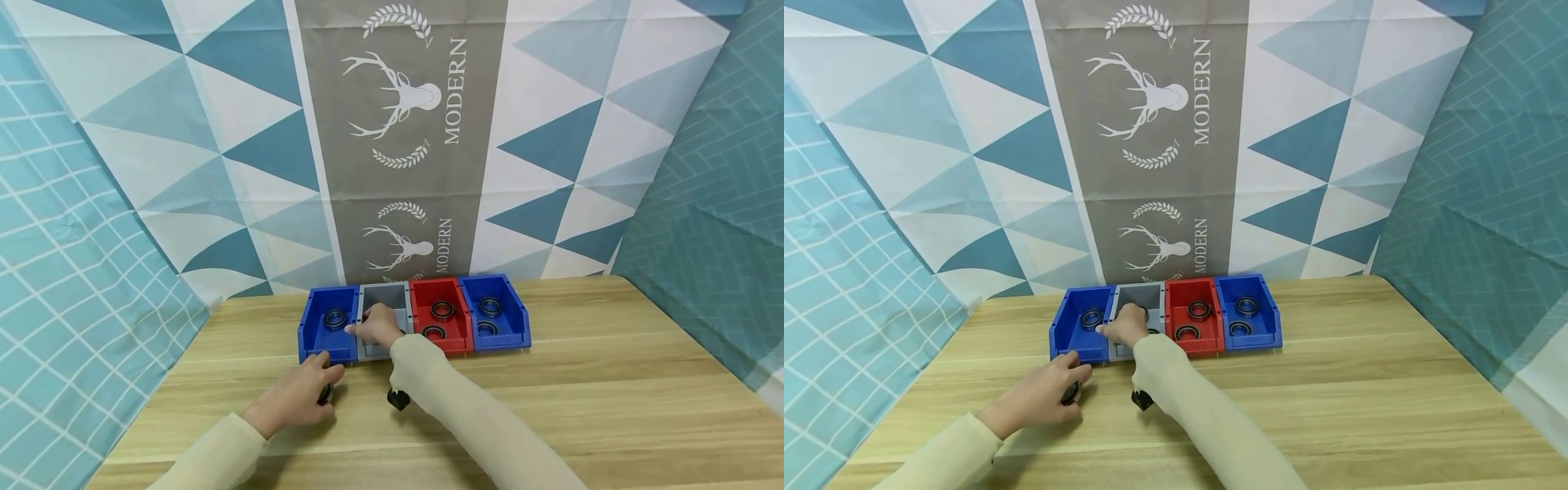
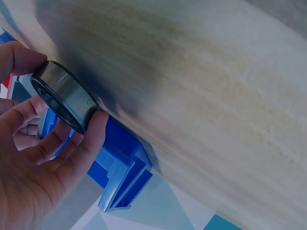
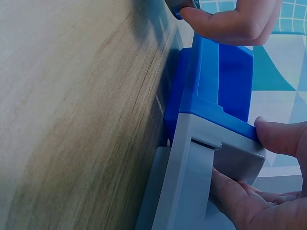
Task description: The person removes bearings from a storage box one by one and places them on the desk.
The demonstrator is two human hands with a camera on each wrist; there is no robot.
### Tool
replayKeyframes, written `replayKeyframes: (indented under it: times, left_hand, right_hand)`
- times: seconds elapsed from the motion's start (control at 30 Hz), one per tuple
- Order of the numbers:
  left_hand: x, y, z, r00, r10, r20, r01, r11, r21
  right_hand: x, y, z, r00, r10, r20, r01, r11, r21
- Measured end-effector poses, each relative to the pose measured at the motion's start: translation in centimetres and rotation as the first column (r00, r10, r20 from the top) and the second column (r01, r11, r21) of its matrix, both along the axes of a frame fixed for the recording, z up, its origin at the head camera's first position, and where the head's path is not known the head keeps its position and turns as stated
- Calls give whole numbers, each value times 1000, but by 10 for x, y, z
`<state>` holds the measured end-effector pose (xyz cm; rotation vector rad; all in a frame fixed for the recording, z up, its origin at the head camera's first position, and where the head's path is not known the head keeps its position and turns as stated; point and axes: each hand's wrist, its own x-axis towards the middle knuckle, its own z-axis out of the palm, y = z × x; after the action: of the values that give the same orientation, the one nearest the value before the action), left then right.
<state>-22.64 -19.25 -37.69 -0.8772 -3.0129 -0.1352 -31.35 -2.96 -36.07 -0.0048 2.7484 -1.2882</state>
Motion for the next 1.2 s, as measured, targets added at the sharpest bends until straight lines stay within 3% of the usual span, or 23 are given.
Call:
replayKeyframes:
  times: [0.6,1.2]
  left_hand:
    - [1,1,-4,999,-44,-24,44,999,-2]
    - [0,1,-7,998,-47,-33,46,999,-25]
  right_hand:
    - [-1,1,-1,1000,6,4,-6,1000,-24]
    - [-2,1,-2,1000,-7,19,8,999,-35]
